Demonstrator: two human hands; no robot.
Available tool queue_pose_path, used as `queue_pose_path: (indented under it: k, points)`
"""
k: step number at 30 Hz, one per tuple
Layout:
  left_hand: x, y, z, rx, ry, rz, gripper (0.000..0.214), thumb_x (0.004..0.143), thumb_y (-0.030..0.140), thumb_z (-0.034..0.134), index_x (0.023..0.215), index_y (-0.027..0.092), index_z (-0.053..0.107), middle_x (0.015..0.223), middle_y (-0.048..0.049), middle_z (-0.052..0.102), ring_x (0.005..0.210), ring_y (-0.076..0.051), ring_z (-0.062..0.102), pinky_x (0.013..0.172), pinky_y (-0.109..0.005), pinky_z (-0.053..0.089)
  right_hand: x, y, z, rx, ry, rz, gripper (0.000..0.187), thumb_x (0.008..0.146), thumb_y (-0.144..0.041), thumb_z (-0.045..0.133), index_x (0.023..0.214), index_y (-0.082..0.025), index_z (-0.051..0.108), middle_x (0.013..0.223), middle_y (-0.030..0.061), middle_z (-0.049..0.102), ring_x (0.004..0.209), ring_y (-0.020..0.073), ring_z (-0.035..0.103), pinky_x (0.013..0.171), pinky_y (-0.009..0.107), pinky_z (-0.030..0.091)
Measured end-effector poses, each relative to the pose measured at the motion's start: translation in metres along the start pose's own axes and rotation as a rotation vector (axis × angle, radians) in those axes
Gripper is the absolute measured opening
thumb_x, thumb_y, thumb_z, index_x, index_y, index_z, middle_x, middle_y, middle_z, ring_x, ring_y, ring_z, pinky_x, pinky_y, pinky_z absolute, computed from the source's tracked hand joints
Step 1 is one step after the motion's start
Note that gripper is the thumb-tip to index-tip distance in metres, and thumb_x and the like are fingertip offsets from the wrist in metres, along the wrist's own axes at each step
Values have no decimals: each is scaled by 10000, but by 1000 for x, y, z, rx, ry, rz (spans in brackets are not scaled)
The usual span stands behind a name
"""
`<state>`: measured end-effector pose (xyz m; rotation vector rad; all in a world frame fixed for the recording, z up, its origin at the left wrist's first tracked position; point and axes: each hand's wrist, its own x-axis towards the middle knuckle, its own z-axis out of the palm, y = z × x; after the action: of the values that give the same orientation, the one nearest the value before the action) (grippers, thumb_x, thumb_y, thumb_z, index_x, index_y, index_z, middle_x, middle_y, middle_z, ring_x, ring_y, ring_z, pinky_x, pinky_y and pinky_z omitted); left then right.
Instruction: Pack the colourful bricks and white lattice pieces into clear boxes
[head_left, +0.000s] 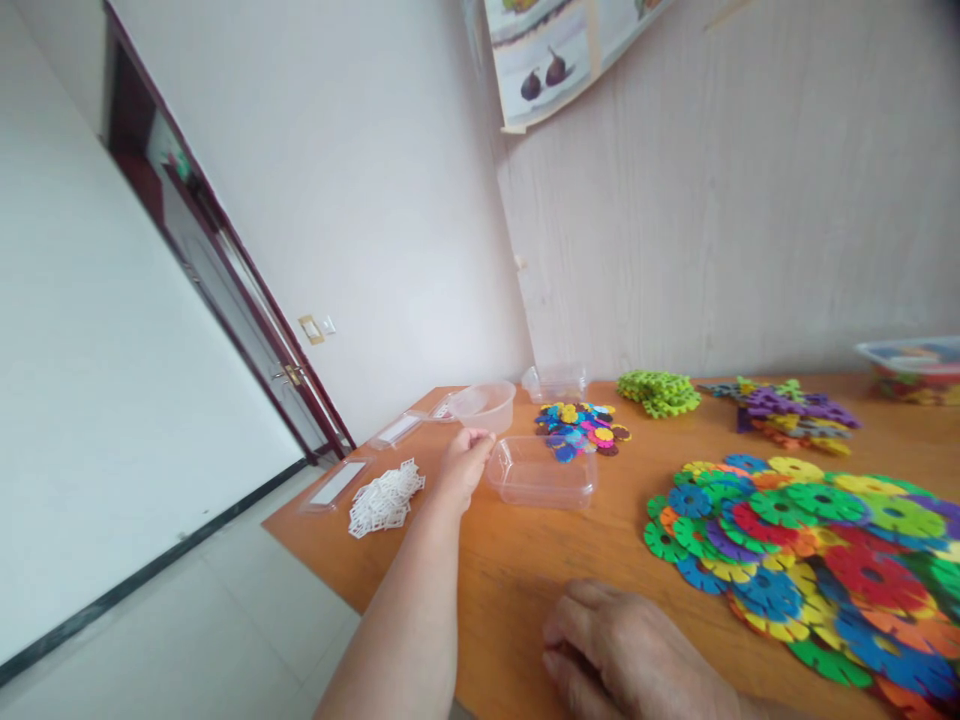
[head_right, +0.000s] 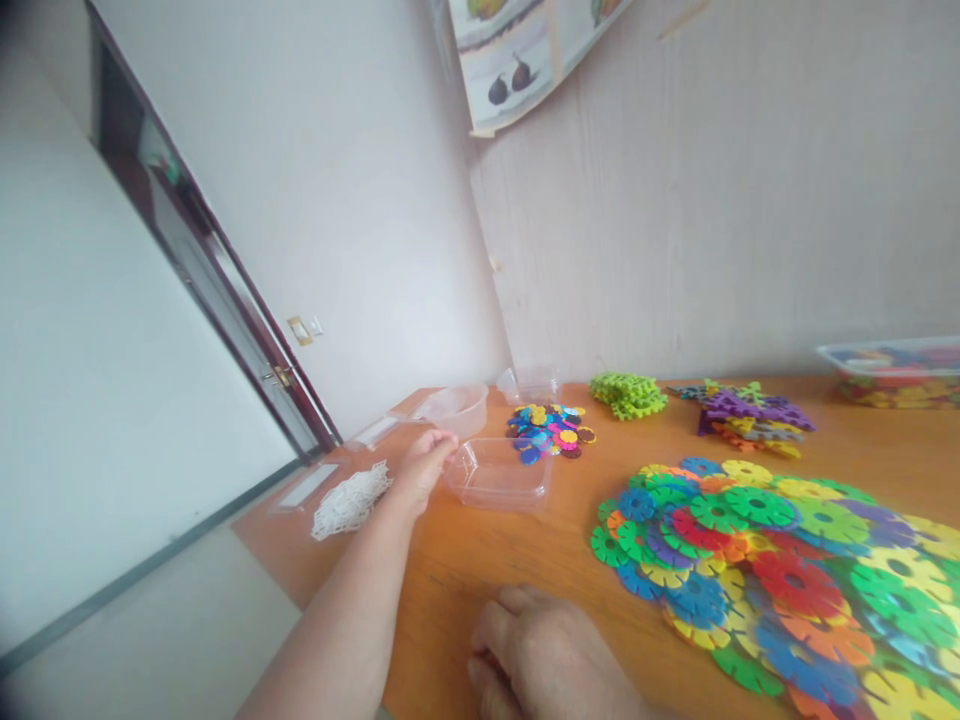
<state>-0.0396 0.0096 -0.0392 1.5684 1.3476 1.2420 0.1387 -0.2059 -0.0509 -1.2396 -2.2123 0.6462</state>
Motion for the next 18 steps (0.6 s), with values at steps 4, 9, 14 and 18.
queue_pose_path:
  k: [4,9,14,18]
  points:
    - [-4,6,3,3,78,62,208,783,348,636,906,181,656,827,-12,658,786,-145,582,740,-249,414,1,1,0,6,2,-13,136,828,-111,530,820,-208,623,912,19,673,813,143,622,665,207,436]
    - [-3,22,0,-23,188,79,214,795,349,609,918,184,666,812,-17,661,785,-150,578,717,-250,407,-1,1,1,15,3,-8,127,835,-123,529,813,-211,619,916,25,672,812,148,621,670,216,443]
    - [8,30,-31,9,267,101,263,785,417,622,889,181,674,843,-42,695,808,-173,604,711,-266,416,-3,2,1,14,1,-10,140,849,-136,518,825,-212,633,911,30,674,827,154,625,691,223,448]
    - [10,13,-85,239,306,212,360,833,506,555,928,187,694,896,-35,715,902,-208,627,790,-289,450,-3,3,1,25,-14,5,135,854,-154,521,826,-218,636,924,22,678,844,155,627,697,222,447]
